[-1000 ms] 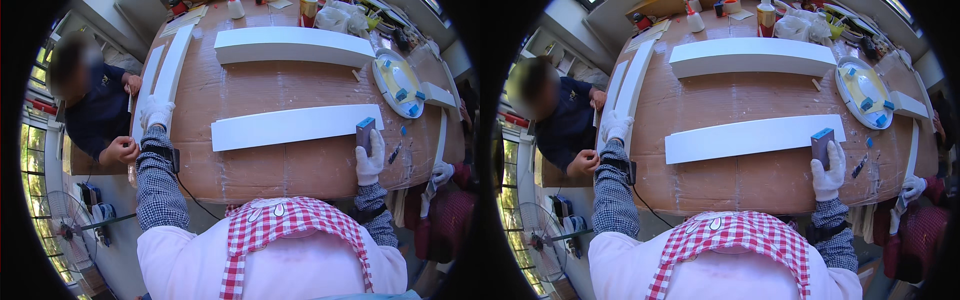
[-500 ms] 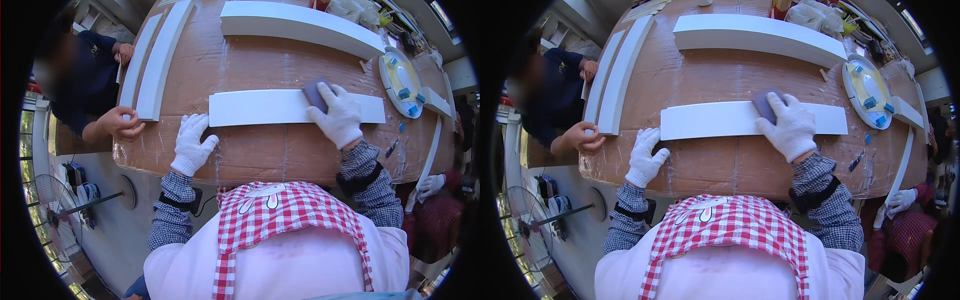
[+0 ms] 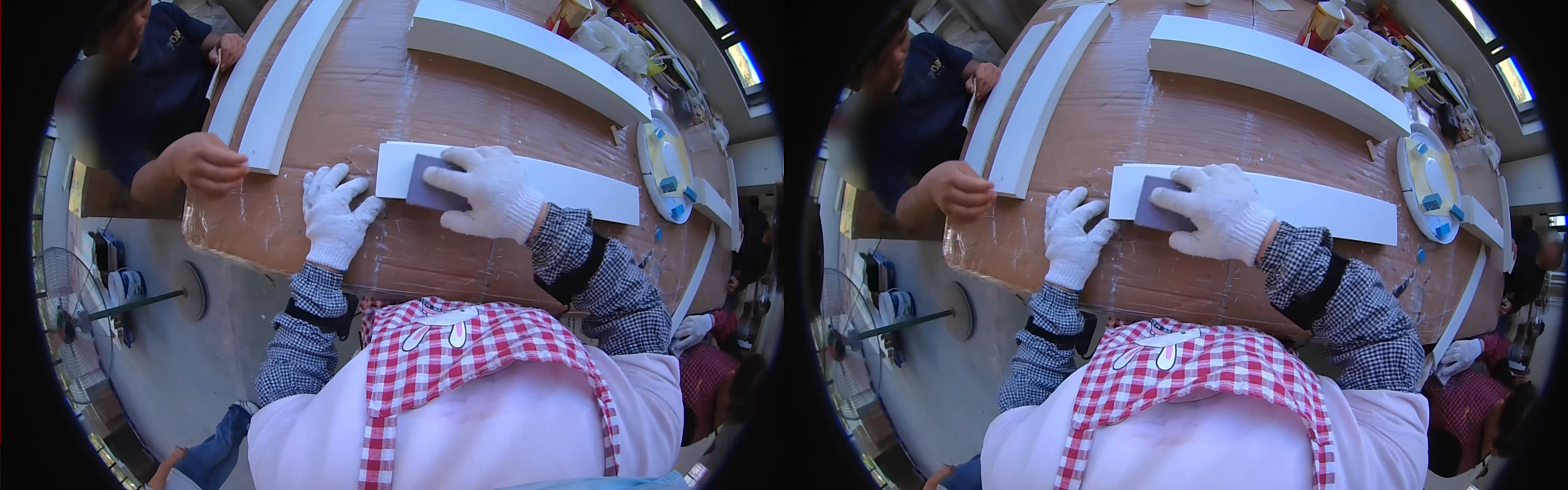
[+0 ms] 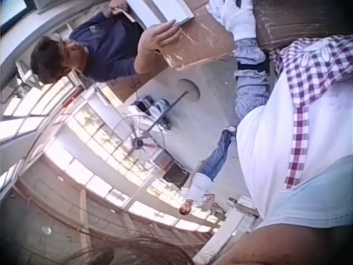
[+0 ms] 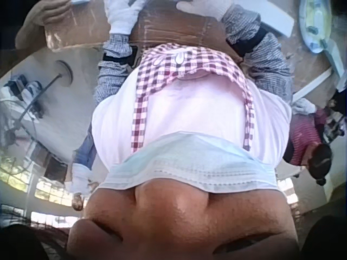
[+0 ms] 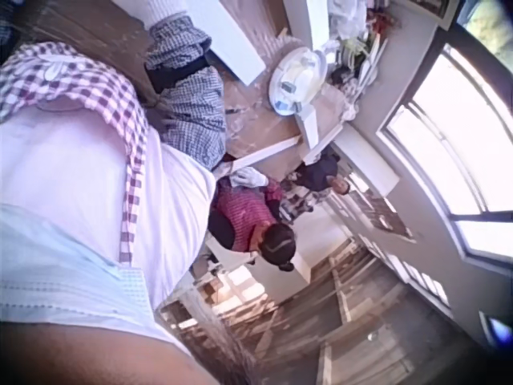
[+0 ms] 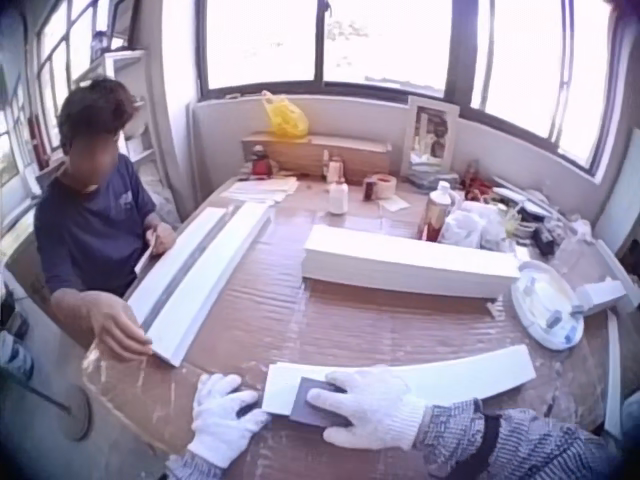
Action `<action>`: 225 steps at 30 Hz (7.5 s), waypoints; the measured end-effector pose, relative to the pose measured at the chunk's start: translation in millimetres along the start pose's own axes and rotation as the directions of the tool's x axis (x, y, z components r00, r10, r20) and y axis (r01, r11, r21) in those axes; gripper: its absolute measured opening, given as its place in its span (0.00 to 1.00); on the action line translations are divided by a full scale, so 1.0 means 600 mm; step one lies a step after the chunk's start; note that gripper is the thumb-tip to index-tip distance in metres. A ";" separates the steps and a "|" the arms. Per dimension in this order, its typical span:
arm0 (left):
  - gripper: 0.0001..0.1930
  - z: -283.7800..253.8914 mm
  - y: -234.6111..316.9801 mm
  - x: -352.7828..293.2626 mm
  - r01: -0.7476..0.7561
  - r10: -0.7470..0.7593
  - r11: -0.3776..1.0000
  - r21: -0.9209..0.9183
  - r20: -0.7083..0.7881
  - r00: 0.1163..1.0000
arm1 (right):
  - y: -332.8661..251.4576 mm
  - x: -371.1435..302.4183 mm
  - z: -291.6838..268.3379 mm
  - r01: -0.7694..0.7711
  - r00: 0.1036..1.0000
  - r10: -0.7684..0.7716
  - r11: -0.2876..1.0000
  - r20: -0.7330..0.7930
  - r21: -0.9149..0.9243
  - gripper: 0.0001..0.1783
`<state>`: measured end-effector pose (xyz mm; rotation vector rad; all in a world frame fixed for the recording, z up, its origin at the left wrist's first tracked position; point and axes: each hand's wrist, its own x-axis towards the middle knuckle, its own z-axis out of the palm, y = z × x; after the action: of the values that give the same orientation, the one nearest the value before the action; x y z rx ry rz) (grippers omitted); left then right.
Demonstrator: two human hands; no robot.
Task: Sanding white painted wooden boards at a workshop table.
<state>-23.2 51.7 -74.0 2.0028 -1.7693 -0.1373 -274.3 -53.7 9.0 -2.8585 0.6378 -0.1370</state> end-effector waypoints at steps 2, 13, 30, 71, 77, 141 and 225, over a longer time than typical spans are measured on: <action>0.20 -0.005 0.008 -0.004 0.018 -0.018 1.000 0.003 0.021 1.000 | 0.013 -0.004 -0.010 -0.349 0.925 0.340 0.937 -0.169 -0.025 0.29; 0.25 0.005 -0.004 0.015 0.001 0.000 1.000 0.020 -0.026 1.000 | -0.016 -0.081 0.018 -0.287 0.944 0.281 0.958 -0.172 -0.009 0.30; 0.33 -0.022 0.147 0.087 -0.361 0.361 0.932 -0.033 0.187 0.914 | 0.045 -0.227 0.000 -0.537 0.788 0.514 0.843 -0.339 0.031 0.32; 0.26 0.069 0.182 0.036 -0.578 0.576 0.816 -0.005 -0.063 0.815 | 0.285 -0.513 -0.124 -0.765 0.275 0.929 0.368 -0.248 0.529 0.27; 0.24 0.068 0.185 0.038 -0.589 0.589 0.808 0.018 -0.064 0.806 | 0.303 -0.513 -0.112 -0.781 0.354 0.899 0.436 -0.257 0.447 0.26; 0.09 -0.075 0.040 -0.036 0.277 -0.362 0.503 -0.818 0.091 0.928 | -0.005 -0.099 -0.009 -0.180 0.716 0.665 -0.119 0.213 0.976 0.18; 0.45 0.026 0.231 0.125 -0.545 0.486 0.834 0.088 0.351 0.800 | 0.301 -0.512 -0.105 -0.801 0.362 0.880 0.463 -0.308 0.379 0.27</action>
<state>-143.2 -33.7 -15.2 1.5886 -2.5636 -0.1220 -633.6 -93.0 16.4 -1.9263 2.0107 -0.6759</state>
